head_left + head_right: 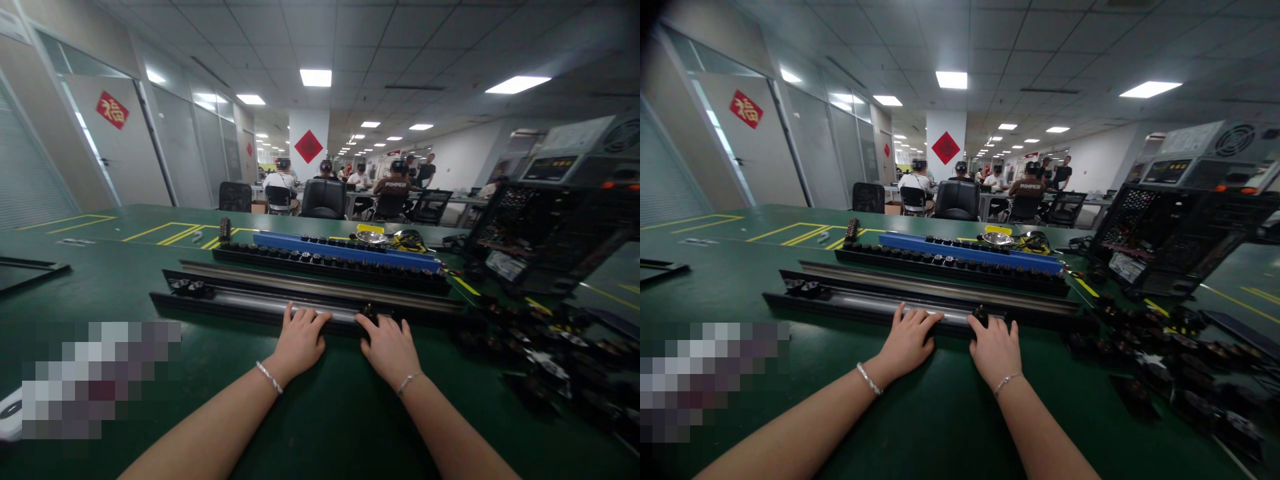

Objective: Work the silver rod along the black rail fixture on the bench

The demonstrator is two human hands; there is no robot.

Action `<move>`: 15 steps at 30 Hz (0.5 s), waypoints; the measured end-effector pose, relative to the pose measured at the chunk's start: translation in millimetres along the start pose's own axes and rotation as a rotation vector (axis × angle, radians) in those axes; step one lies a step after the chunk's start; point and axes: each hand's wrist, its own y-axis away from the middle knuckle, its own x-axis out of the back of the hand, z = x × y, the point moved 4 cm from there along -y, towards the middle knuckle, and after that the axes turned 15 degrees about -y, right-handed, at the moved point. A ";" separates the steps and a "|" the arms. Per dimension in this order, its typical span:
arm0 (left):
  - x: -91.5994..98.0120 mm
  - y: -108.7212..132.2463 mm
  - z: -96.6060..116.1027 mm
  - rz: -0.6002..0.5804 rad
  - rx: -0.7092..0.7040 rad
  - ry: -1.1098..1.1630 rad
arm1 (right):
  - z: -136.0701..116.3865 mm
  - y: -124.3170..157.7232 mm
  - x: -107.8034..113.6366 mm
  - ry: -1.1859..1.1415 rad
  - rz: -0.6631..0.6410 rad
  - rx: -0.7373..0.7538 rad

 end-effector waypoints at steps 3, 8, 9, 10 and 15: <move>0.5 0.2 -0.2 -0.002 0.000 -0.003 | 1.4 0.1 0.6 0.006 -0.002 -0.019; 0.1 0.4 -0.6 0.002 -0.001 0.006 | 3.7 -0.6 2.6 0.024 -0.012 -0.079; 0.0 0.5 -0.6 0.000 0.000 0.007 | 3.8 -0.6 3.1 0.025 -0.022 -0.091; -0.1 0.5 -0.7 -0.003 0.002 0.006 | 4.0 -0.6 3.6 0.026 -0.034 -0.103; 0.5 0.8 -0.6 -0.002 0.001 0.010 | 4.3 -0.3 7.1 0.028 -0.072 -0.132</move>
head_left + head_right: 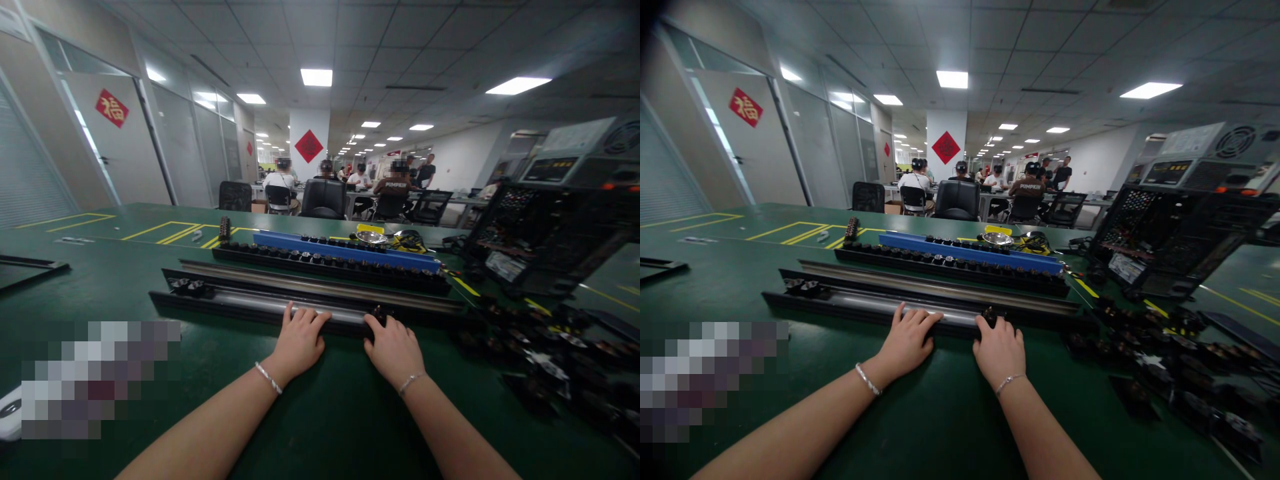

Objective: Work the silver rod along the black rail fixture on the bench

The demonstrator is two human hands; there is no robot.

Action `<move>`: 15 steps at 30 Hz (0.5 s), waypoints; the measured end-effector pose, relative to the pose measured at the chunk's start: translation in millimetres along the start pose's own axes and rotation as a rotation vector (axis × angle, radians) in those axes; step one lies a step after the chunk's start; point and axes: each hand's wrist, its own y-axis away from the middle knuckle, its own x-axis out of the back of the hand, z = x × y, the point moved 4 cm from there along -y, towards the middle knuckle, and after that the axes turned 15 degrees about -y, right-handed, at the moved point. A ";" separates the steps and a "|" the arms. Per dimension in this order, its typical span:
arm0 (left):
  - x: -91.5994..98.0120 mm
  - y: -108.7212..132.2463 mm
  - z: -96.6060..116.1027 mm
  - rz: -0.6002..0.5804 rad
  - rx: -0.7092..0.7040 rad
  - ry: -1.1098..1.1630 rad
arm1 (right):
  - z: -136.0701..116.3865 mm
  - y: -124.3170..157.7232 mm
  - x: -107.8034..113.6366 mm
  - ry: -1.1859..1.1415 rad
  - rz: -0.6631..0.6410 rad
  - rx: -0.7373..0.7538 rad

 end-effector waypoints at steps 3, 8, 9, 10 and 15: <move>0.5 0.0 -0.1 0.000 -0.002 0.004 | 1.4 -0.4 1.0 -0.001 -0.013 -0.011; 1.3 -0.1 -0.4 -0.013 -0.003 0.002 | 3.5 -1.8 0.3 -0.010 -0.023 -0.017; 1.2 -0.1 -0.6 -0.014 -0.004 0.003 | 4.0 -1.8 0.4 -0.008 -0.019 -0.019; 1.0 -0.2 -0.8 -0.015 -0.005 0.005 | 4.6 -1.8 0.6 -0.004 -0.016 -0.022; -1.6 -0.7 -2.7 -0.006 -0.014 0.030 | 8.8 -1.5 3.0 0.016 -0.021 -0.050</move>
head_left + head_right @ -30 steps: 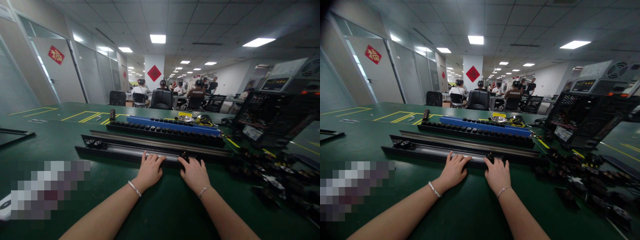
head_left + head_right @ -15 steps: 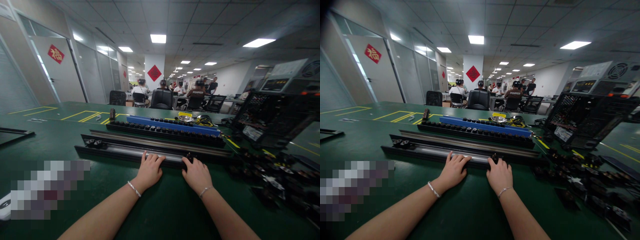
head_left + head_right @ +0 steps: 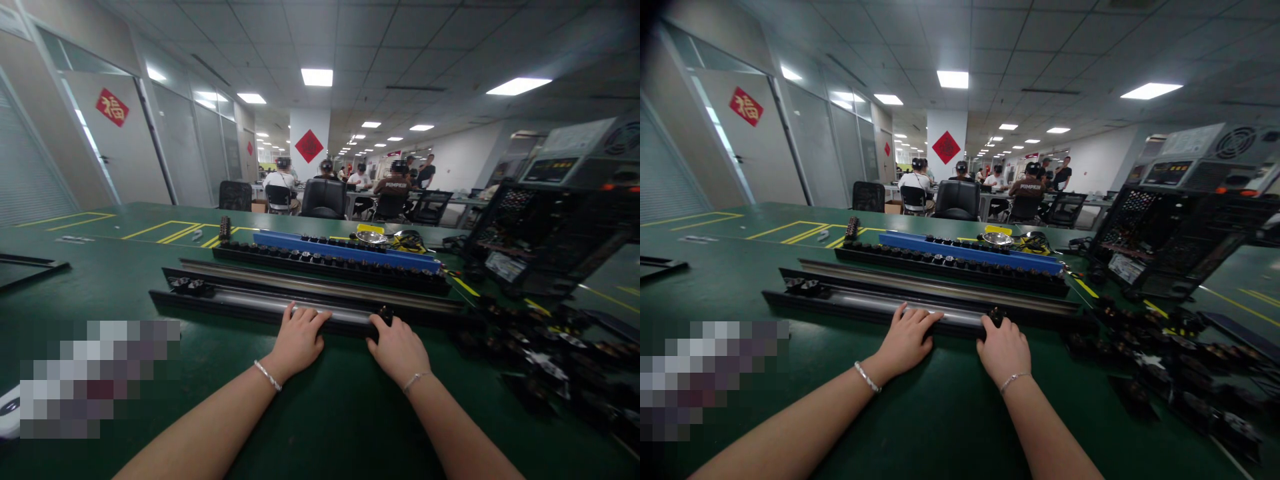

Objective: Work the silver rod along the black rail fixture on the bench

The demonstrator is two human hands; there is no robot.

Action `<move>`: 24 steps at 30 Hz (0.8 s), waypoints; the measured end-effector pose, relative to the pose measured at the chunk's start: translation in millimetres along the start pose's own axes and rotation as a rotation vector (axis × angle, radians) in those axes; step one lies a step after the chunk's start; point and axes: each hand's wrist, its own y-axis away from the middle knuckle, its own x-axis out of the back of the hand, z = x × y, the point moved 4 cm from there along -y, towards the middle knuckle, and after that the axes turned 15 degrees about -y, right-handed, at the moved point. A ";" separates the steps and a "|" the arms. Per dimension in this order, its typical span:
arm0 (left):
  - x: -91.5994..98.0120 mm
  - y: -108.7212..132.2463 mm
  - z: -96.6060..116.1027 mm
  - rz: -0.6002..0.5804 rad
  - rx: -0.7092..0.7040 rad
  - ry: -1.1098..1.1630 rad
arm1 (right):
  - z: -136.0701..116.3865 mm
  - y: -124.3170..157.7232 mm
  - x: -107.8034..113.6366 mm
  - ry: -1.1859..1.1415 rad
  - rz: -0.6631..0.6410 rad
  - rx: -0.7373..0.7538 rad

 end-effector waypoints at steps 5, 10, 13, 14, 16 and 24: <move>-0.8 -0.4 -1.0 -0.011 -0.002 0.008 | 3.3 -1.5 1.9 0.003 -0.042 -0.035; 0.6 -0.5 -0.7 -0.022 0.002 0.007 | 5.1 -2.9 1.5 0.003 -0.046 -0.045; 1.6 -0.5 -0.3 -0.022 0.001 0.014 | 6.4 -3.5 1.1 0.002 -0.047 -0.050; 1.6 -0.5 -0.2 -0.024 0.002 0.015 | 7.1 -3.8 1.0 0.001 -0.051 -0.054; 1.5 -0.4 -0.2 -0.026 0.003 0.015 | 9.2 -4.4 1.1 -0.006 -0.061 -0.067; -0.1 -0.1 -1.0 -0.010 -0.003 0.005 | 20.5 -4.6 3.8 -0.049 -0.066 -0.114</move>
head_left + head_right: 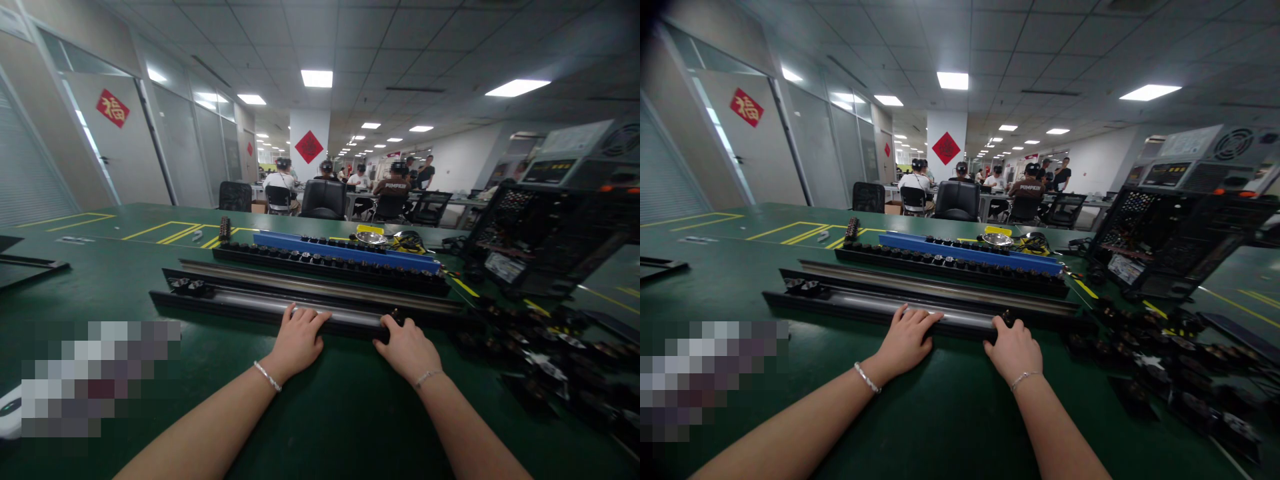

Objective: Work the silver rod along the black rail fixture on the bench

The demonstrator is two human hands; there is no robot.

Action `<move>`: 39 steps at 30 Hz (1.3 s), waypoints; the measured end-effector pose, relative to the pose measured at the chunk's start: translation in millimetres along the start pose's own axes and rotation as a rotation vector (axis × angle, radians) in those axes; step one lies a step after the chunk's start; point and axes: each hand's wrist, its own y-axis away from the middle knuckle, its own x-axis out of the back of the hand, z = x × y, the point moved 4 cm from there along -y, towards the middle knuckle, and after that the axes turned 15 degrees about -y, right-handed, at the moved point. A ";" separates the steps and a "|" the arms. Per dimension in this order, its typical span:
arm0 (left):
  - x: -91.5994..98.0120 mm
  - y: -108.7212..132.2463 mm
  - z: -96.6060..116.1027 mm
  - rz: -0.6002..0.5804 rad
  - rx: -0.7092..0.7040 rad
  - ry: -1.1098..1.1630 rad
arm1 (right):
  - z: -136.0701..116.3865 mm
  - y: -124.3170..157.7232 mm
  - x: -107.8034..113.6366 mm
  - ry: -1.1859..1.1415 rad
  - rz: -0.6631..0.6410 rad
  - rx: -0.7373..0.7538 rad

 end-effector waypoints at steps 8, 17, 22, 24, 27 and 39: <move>0.4 -0.5 0.0 -0.030 0.006 0.003 | 2.8 -2.0 0.7 -0.003 -0.007 -0.007; -0.8 -0.6 -0.5 -0.009 0.004 0.007 | 27.3 -9.3 2.1 -0.042 -0.095 -0.113; -0.1 -0.2 -1.3 -0.001 -0.002 0.005 | 43.4 -12.1 2.5 -0.036 -0.146 -0.165; -0.4 0.1 -1.7 0.001 -0.003 0.014 | 49.8 -12.9 3.3 -0.030 -0.152 -0.181; -1.5 0.6 -2.2 0.006 -0.003 0.036 | 59.0 -14.6 4.1 -0.030 -0.160 -0.202; 14.3 3.3 -75.3 0.187 0.385 -0.107 | 85.2 -19.4 11.8 0.001 0.033 -0.315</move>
